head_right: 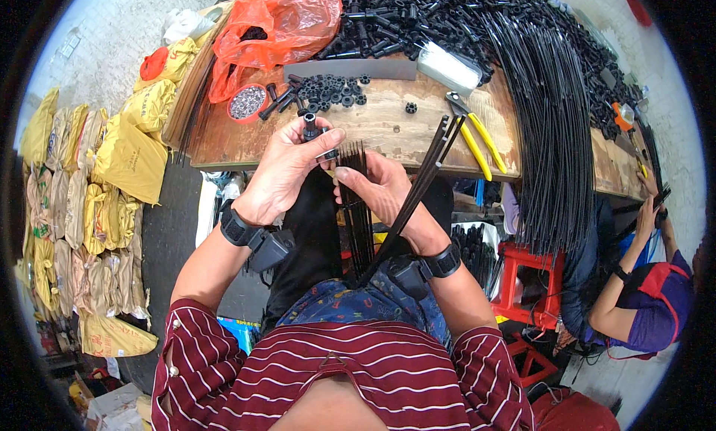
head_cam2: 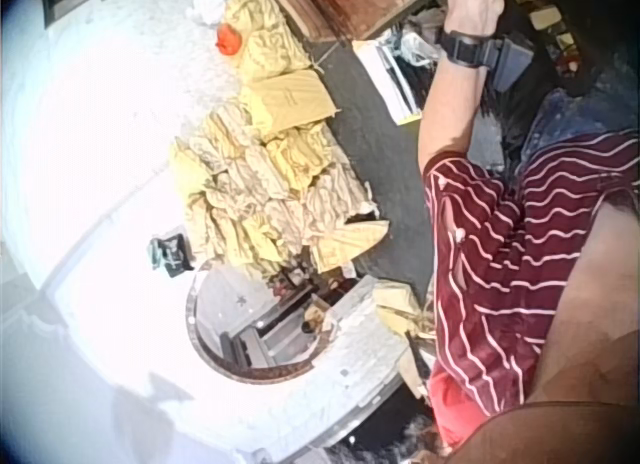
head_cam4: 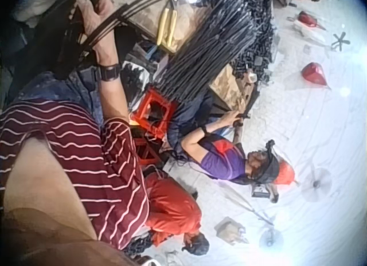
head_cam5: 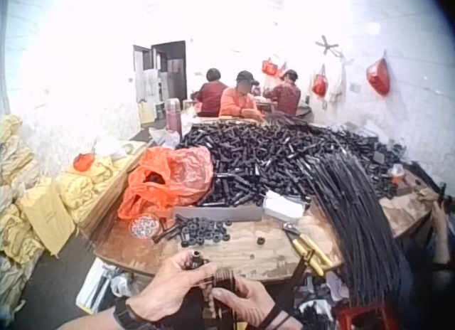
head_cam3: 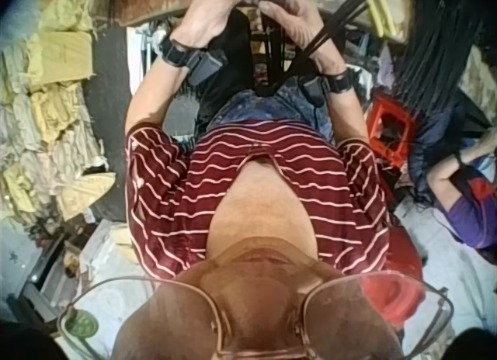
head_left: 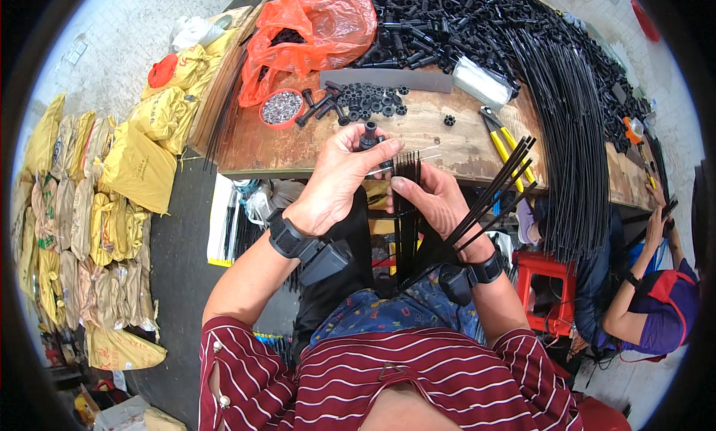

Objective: Assemble the ribs and frame components for umbrellas at a factory workstation.

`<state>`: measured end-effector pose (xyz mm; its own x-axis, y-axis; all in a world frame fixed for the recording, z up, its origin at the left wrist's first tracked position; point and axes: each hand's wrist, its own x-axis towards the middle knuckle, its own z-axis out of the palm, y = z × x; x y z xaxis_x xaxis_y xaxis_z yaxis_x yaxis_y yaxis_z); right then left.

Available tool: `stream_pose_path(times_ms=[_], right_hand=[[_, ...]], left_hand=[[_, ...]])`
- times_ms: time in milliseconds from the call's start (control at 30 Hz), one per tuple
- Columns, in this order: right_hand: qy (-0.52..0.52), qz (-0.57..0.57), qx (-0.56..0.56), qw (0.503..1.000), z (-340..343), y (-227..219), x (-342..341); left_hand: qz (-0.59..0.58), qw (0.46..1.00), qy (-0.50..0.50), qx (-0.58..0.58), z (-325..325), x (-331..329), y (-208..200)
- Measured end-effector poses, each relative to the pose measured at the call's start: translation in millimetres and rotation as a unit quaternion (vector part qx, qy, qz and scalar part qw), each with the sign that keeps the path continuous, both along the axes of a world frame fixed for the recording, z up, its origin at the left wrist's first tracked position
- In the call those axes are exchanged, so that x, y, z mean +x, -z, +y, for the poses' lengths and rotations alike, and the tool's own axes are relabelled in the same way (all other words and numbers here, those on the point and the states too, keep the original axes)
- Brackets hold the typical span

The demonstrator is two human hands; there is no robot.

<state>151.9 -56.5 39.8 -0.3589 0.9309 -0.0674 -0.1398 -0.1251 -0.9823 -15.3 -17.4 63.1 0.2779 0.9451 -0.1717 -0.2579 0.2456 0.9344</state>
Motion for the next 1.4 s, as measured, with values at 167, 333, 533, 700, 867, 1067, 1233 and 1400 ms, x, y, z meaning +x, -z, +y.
stream_pose_path(times_ms=[167,333,533,700,867,1067,1233,1400], right_hand=[[-0.003,-0.007,0.0,1.0,0.7,0.7,1.3],[-0.007,-0.011,0.011,1.0,0.9,3.9,1.2],[-0.003,-0.003,0.01,1.0,-0.3,1.5,0.9],[0.001,-0.017,0.025,1.0,0.5,2.8,1.5],[0.026,-0.012,0.008,1.0,-0.1,5.8,-2.1],[0.054,0.007,0.003,0.998,-1.8,10.2,1.3],[0.067,0.009,0.001,0.998,-4.6,3.9,1.3],[0.052,0.012,0.006,0.999,-5.6,2.9,1.6]], left_hand=[[0.012,1.0,-0.007,0.004,0.3,-0.3,0.6],[0.018,1.0,-0.015,0.018,0.9,0.0,2.1],[0.014,1.0,-0.003,0.021,-0.6,-0.1,0.8],[0.009,1.0,0.007,0.007,0.1,-1.2,3.7],[-0.018,1.0,0.016,0.005,-2.5,-2.0,5.7],[-0.136,0.989,0.056,-0.021,-13.1,-13.1,14.6],[-0.221,0.97,0.091,-0.033,-22.6,-17.7,19.8],[-0.257,0.962,0.065,-0.061,-21.0,-15.9,36.9]])
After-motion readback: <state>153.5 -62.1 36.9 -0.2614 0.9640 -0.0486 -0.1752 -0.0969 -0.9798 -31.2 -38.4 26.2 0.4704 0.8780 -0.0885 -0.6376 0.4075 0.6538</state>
